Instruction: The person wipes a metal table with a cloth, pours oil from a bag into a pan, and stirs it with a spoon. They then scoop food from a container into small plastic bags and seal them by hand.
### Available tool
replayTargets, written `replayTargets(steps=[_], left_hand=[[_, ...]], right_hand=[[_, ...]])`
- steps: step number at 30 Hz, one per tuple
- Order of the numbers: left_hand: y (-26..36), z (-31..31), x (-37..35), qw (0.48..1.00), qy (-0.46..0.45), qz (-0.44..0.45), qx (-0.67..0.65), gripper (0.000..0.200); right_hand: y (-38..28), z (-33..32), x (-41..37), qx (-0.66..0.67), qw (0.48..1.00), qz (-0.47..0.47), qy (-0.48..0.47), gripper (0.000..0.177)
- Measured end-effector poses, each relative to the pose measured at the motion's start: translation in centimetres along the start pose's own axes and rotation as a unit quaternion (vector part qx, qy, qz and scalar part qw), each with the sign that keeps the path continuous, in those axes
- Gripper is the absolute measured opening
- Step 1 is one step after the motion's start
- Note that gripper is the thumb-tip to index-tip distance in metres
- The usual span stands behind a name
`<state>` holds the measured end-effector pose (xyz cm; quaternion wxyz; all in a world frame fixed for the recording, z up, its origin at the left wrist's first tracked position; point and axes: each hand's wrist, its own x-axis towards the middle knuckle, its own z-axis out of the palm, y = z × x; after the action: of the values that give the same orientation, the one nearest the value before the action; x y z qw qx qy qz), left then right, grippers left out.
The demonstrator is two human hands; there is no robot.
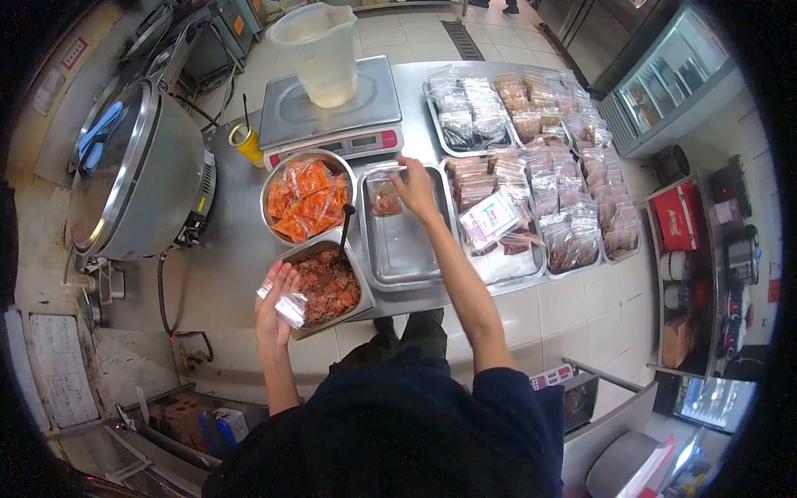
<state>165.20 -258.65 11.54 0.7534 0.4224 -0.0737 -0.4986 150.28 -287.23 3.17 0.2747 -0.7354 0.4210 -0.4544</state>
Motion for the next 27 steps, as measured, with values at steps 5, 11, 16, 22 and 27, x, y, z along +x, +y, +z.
replayTargets(steps=[5,11,16,22,27], left_hand=[[-0.5,3.7,-1.1,0.998,-0.040,0.009,-0.052,0.040],[-2.0,5.3,-1.3,0.981,-0.155,0.007,0.117,0.037],[-0.7,6.8,-2.3,0.986,-0.124,0.004,0.112,0.015],[1.1,7.1,-3.8,0.974,-0.207,-0.040,0.086,0.015],[0.7,5.5,-3.6,0.968,-0.223,-0.037,0.108,0.012]], right_hand=[[-15.7,-5.5,-6.3,0.152,0.985,0.024,-0.082,0.011],[-19.9,-5.8,-11.4,0.177,0.950,0.083,-0.242,0.008],[-19.7,-7.0,-10.0,0.253,0.952,0.127,-0.115,0.012],[-21.2,-8.1,-9.3,0.403,0.865,0.237,-0.183,0.015],[-21.6,-8.4,-9.0,0.360,0.876,0.245,-0.209,0.014]])
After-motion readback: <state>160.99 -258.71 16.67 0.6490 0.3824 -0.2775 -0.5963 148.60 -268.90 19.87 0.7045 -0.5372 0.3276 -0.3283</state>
